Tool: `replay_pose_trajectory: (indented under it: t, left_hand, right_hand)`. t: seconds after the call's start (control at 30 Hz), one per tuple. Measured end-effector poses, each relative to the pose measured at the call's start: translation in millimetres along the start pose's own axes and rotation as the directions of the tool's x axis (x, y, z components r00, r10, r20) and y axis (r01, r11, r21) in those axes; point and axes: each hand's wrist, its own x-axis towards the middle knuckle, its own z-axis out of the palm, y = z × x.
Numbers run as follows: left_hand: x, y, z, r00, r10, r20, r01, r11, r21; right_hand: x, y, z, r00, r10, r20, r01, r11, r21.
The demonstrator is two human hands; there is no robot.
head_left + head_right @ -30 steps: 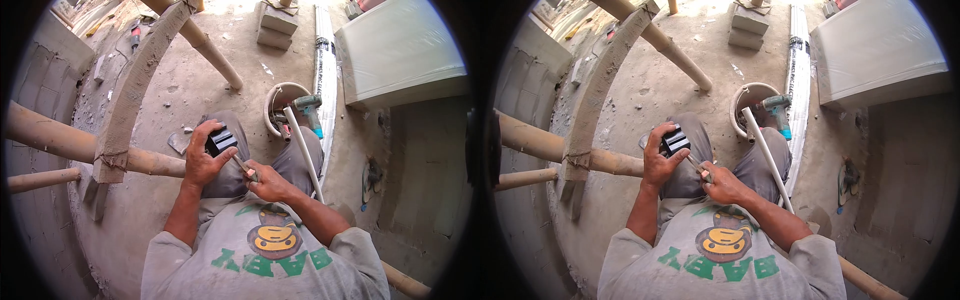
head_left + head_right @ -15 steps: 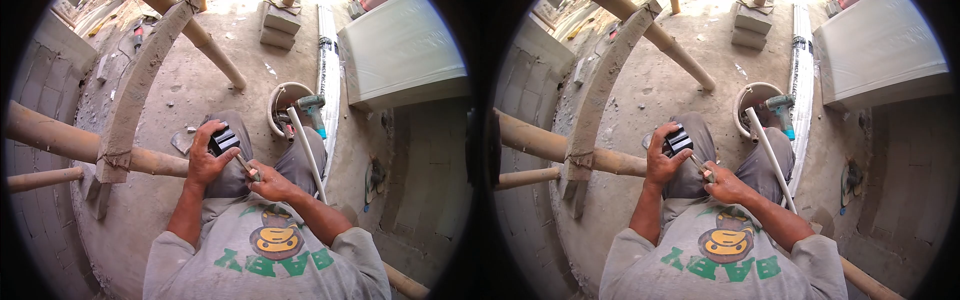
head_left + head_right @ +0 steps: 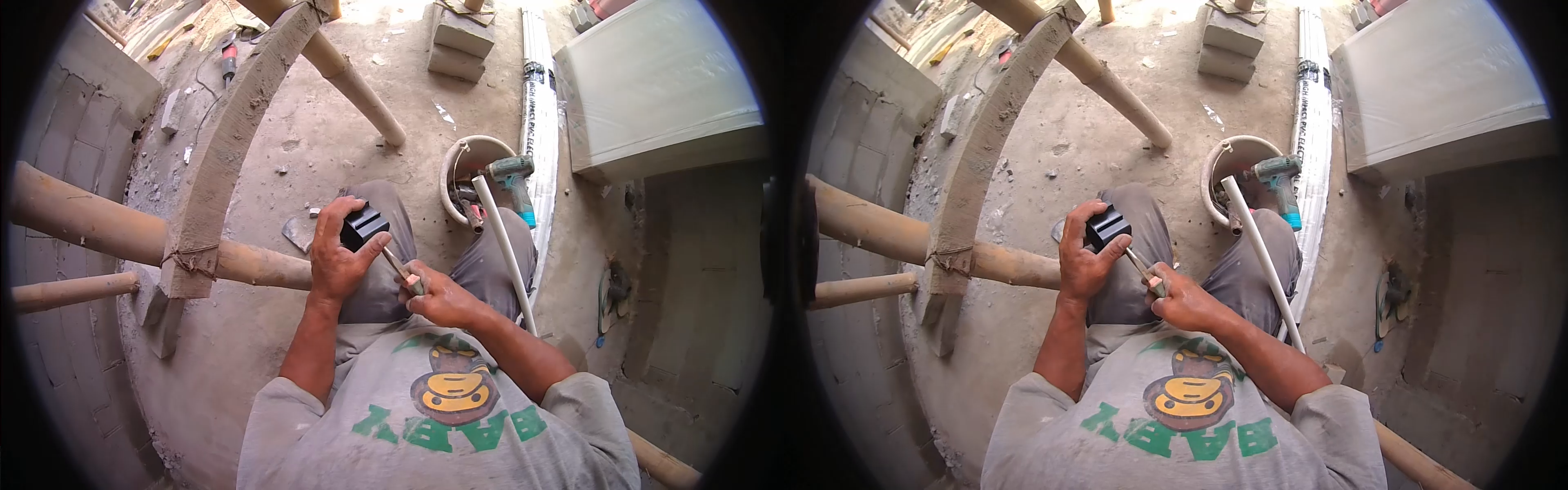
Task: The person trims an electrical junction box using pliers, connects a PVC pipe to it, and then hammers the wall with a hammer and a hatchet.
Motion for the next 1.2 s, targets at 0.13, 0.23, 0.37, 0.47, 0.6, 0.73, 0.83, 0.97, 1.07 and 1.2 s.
replay_pose_trajectory:
  t: [0.13,0.23,0.37,0.47,0.6,0.73,0.83,0.97,1.07,1.2]
  left_hand:
    - [-1.8,4.0,-12.2,0.981,0.094,0.170,-0.100,0.995,0.027]
    - [0.9,4.6,-23.6,0.929,0.216,0.299,-0.244,0.968,0.058]
    - [3.1,0.2,-27.0,0.950,0.163,0.266,-0.179,0.983,0.036]
    - [-2.4,-6.2,-25.7,0.990,0.096,0.108,-0.089,0.994,-0.068]
    - [-3.0,-12.4,-21.8,0.954,-0.289,0.073,0.297,0.902,-0.312]
    - [-1.4,-13.7,-13.9,0.941,-0.326,0.096,0.338,0.865,-0.371]
    - [-0.6,-13.6,-9.1,0.942,-0.317,0.109,0.335,0.879,-0.339]
    - [-0.3,-20.4,-9.2,0.877,-0.416,0.243,0.481,0.759,-0.439]
    - [2.3,-22.2,-14.4,0.793,-0.471,0.386,0.588,0.759,-0.281]
    - [4.9,-24.7,-12.1,0.816,-0.469,0.337,0.551,0.808,-0.209]
  right_hand:
    - [-10.9,-24.7,-23.6,0.919,0.190,0.345,-0.290,0.920,0.264]
    - [-12.0,-22.0,-30.8,0.871,0.176,0.459,-0.304,0.926,0.223]
    - [-10.3,-9.7,-15.6,0.950,0.111,0.292,-0.149,0.982,0.112]
    - [-8.5,-5.6,-23.1,0.976,0.118,0.182,-0.152,0.971,0.186]
    - [-16.0,-13.5,-25.3,0.974,0.084,0.211,-0.090,0.996,0.018]
    - [-10.5,-9.3,-11.3,0.996,-0.090,0.009,0.090,0.985,-0.145]
    - [-13.6,-9.5,-10.9,0.967,-0.224,-0.118,0.158,0.898,-0.410]
    - [-20.3,-22.0,-19.4,0.960,-0.237,-0.152,0.104,0.800,-0.591]
    - [-24.5,-29.5,-22.5,0.969,-0.195,-0.151,0.073,0.813,-0.578]
    - [-21.1,-30.7,-21.7,0.988,-0.135,-0.073,0.084,0.871,-0.484]
